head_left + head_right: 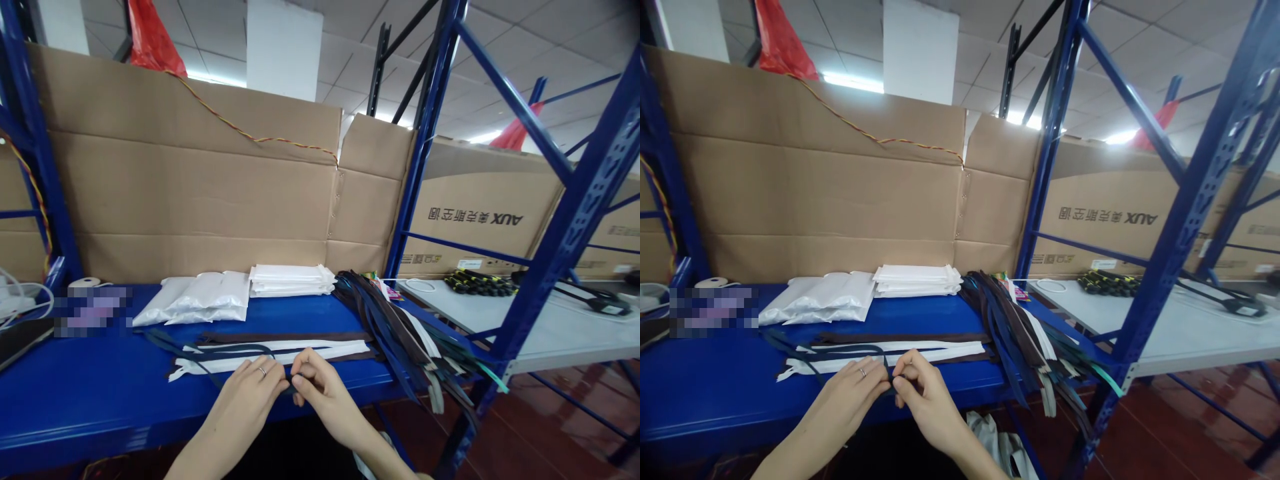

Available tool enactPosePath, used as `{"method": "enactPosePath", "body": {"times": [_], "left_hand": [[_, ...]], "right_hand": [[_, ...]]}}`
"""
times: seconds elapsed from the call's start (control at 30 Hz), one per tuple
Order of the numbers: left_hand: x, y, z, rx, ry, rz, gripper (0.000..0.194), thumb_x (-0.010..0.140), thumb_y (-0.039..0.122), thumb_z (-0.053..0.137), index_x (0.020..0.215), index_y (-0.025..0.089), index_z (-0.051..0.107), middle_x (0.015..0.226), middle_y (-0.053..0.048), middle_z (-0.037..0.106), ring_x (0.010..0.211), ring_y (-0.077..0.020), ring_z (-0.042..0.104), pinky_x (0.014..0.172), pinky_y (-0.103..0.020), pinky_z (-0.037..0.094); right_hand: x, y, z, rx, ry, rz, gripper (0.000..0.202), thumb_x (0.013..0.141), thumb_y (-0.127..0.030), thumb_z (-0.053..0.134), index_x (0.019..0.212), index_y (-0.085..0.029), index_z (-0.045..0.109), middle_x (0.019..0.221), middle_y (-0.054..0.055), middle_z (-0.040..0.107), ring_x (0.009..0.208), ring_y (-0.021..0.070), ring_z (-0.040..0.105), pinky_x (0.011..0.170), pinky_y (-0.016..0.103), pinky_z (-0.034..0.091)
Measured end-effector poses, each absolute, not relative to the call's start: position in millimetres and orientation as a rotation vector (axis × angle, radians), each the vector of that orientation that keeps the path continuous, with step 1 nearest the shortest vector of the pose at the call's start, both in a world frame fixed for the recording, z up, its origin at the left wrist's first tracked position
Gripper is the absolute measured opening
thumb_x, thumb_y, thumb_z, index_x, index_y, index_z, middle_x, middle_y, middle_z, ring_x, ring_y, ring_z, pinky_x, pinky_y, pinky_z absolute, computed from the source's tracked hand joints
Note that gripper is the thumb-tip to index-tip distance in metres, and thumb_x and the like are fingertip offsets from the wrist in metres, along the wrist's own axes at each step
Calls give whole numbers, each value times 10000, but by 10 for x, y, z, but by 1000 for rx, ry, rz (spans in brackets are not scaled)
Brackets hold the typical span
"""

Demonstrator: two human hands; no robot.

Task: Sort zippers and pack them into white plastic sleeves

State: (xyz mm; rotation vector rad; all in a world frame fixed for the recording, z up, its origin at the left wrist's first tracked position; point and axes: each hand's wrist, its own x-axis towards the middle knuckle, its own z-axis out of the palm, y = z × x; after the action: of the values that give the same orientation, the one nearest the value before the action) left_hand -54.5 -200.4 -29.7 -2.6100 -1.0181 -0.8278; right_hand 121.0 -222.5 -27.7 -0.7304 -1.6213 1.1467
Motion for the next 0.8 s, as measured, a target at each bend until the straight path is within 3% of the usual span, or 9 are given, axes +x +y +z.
{"method": "enactPosePath", "body": {"times": [0.13, 0.3, 0.47, 0.8], "left_hand": [[-569, -1974, -321, -2526, -930, -760, 202, 922, 169, 397, 843, 193, 582, 846, -34, 634, 843, -218, 584, 782, -369, 416], [-602, -1979, -216, -2583, -826, -697, 211, 905, 137, 437, 732, 191, 546, 746, -8, 587, 737, -178, 528, 680, -310, 356], [-714, -1907, -133, -2584, -835, -680, 206, 912, 151, 438, 739, 186, 542, 727, 0, 578, 720, -176, 509, 645, -301, 315], [-1712, -1526, 3, -2397, -1273, -635, 272, 925, 295, 371, 805, 209, 600, 786, -33, 607, 790, -215, 557, 722, -326, 376]], "right_hand": [[1236, -2202, -279, -759, -1633, 1130, 181, 888, -356, 523, 931, -197, 448, 616, -49, 475, 580, 98, 450, 611, 231, 348], [1241, -2189, -308, -801, -1654, 1106, 193, 875, -357, 537, 939, -201, 444, 577, -54, 500, 545, 96, 434, 584, 221, 344], [1341, -2126, -287, -806, -1613, 1075, 198, 870, -365, 538, 927, -203, 440, 548, -65, 479, 524, 97, 431, 569, 219, 334], [2049, -1956, 7, -920, -1389, 824, 258, 840, -361, 572, 976, -213, 411, 538, -65, 481, 518, 110, 440, 548, 226, 311]]}}
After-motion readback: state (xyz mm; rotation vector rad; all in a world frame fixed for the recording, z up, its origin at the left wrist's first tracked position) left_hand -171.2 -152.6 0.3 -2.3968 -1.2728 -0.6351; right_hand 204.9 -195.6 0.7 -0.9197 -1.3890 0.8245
